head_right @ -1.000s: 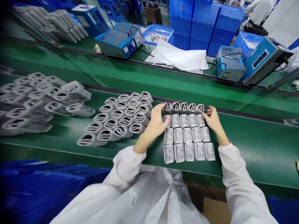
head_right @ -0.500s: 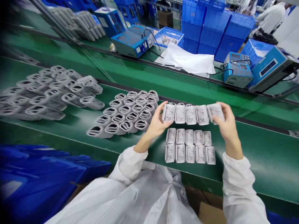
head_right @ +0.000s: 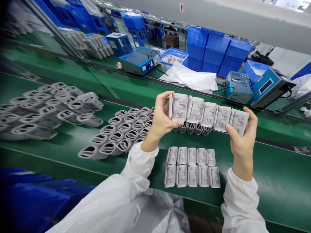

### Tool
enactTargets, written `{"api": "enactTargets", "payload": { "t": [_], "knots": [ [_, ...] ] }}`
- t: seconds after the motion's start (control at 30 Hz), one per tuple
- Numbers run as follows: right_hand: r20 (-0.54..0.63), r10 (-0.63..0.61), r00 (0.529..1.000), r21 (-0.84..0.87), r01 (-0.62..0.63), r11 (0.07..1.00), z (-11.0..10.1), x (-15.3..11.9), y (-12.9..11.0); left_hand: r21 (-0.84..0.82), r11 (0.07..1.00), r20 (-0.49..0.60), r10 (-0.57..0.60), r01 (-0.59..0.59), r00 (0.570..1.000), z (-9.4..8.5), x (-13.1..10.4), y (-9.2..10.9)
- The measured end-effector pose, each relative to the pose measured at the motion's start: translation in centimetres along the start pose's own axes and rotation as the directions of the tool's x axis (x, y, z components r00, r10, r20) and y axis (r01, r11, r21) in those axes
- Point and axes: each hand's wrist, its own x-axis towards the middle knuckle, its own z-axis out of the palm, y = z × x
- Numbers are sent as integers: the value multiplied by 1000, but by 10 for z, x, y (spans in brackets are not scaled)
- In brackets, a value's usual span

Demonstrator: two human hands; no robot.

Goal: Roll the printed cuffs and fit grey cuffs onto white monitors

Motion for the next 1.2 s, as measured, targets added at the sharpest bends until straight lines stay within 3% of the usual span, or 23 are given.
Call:
{"api": "enactTargets", "payload": {
  "t": [0.3,0.93,1.2],
  "knots": [
    [-30,2,1000,2,-2,1000,1,0,-5,58,998,0,-21,21,1000,-2,-5,4],
    [-38,-19,999,47,21,999,4,-2,-13,34,998,8,60,-60,998,-3,-3,3],
    [-54,-35,998,56,38,998,5,-3,-17,19,998,60,-61,60,996,-11,-3,-1]
  ]
}}
